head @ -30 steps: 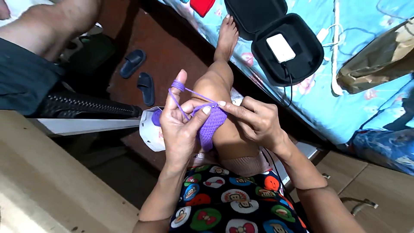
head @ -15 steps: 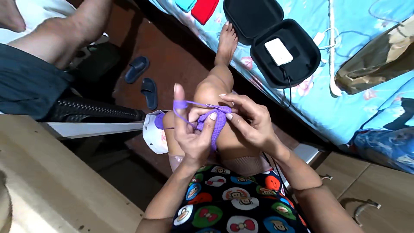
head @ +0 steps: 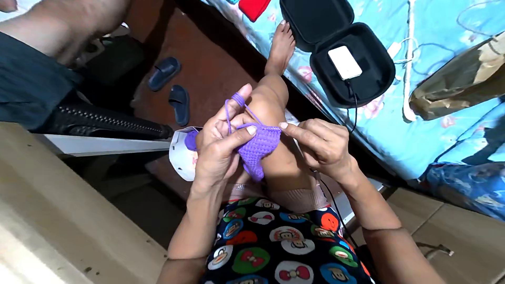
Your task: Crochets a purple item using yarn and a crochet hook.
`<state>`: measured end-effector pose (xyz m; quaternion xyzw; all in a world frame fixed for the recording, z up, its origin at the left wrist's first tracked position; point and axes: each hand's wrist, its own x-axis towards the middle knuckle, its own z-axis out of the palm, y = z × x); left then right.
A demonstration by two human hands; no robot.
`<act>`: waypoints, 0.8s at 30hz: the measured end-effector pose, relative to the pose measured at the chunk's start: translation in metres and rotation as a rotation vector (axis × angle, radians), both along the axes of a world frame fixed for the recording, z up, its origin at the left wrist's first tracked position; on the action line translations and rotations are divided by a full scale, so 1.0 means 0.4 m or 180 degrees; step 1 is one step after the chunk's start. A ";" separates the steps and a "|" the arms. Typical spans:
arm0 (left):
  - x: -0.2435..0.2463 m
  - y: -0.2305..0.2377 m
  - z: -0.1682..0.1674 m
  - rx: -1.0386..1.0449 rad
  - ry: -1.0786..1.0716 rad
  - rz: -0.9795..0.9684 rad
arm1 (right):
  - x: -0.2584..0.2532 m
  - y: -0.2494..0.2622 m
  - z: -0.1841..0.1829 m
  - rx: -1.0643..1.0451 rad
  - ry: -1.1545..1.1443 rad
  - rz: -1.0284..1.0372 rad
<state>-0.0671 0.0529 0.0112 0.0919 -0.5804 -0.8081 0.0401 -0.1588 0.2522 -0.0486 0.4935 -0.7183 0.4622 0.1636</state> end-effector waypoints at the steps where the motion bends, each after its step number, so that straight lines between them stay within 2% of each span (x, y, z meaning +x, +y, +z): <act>1: 0.000 0.000 0.000 -0.0010 0.0001 -0.0022 | -0.003 0.003 -0.002 -0.0031 -0.0108 0.0097; 5: 0.001 0.007 0.002 -0.0155 -0.0005 0.0031 | -0.013 0.004 -0.012 -0.0450 -0.1079 0.0608; 10: 0.006 0.052 -0.016 -0.1457 0.0566 0.0340 | 0.004 -0.015 0.026 -0.0831 -0.2604 0.1194; 13: 0.008 0.085 -0.037 -0.2011 0.0907 0.0514 | 0.013 -0.020 0.034 -0.1235 -0.3813 0.1421; 14: 0.007 0.086 -0.043 -0.2020 0.0937 0.0569 | 0.017 -0.025 0.035 -0.1376 -0.4172 0.1447; 16: 0.004 0.075 -0.046 -0.1617 0.0818 0.0548 | 0.021 -0.029 0.032 -0.1434 -0.4519 0.1502; 20: 0.003 0.005 -0.026 -0.0758 0.0393 0.0152 | 0.019 -0.032 0.032 -0.1273 -0.4399 0.1284; 24: 0.012 -0.100 -0.008 -0.0922 0.0085 -0.0496 | 0.019 -0.031 0.036 -0.1246 -0.4401 0.1222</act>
